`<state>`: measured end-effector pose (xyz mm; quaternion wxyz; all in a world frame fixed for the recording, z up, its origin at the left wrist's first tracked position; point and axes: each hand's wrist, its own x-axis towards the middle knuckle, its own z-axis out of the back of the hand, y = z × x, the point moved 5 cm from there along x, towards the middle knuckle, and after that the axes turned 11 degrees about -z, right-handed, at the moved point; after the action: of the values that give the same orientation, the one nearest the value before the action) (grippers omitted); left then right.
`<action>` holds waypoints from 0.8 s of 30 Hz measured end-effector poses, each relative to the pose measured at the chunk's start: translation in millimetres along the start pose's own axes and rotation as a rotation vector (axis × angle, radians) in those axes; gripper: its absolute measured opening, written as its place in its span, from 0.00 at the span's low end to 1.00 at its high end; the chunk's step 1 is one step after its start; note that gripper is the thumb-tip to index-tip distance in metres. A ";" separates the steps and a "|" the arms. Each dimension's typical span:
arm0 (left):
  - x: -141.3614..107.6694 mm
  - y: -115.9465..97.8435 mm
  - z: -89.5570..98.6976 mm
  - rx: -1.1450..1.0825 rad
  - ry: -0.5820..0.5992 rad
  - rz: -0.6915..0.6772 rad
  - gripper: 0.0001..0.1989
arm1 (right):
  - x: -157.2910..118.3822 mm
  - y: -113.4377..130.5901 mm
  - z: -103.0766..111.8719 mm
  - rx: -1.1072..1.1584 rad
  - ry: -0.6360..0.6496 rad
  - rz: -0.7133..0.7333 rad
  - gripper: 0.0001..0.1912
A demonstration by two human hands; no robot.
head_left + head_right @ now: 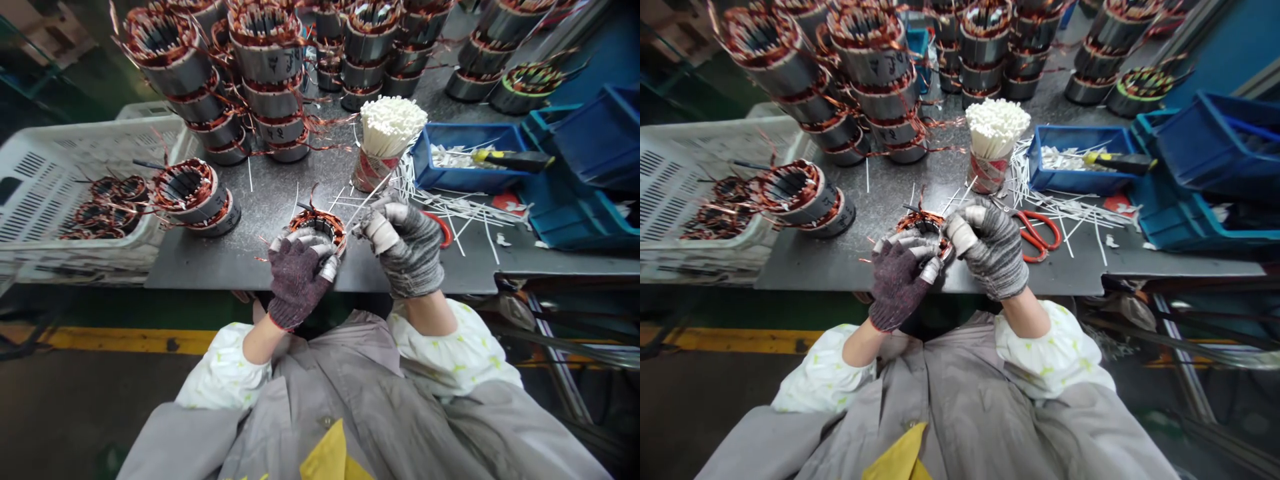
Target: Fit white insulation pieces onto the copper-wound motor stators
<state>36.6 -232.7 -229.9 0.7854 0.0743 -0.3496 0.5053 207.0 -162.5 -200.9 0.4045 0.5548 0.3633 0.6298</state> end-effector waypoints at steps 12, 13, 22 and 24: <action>-24.7 32.1 7.2 0.268 0.193 -0.075 0.16 | -32.0 -44.4 -51.6 -0.324 0.444 -0.072 0.14; -21.9 33.6 5.8 0.255 0.247 -0.114 0.15 | -25.9 -47.5 -53.1 -0.298 0.467 -0.060 0.13; -10.8 29.5 17.3 0.019 0.150 -0.394 0.15 | 14.8 -57.4 -37.3 0.060 0.879 -0.077 0.13; -9.8 32.6 13.3 -0.026 0.160 -0.414 0.13 | 29.7 -61.4 -18.8 0.113 0.822 -0.175 0.18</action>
<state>0.4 -230.6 -233.8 0.8986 0.0943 -0.2698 0.3330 193.1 -110.4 -246.8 0.2470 0.2458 0.5741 0.7409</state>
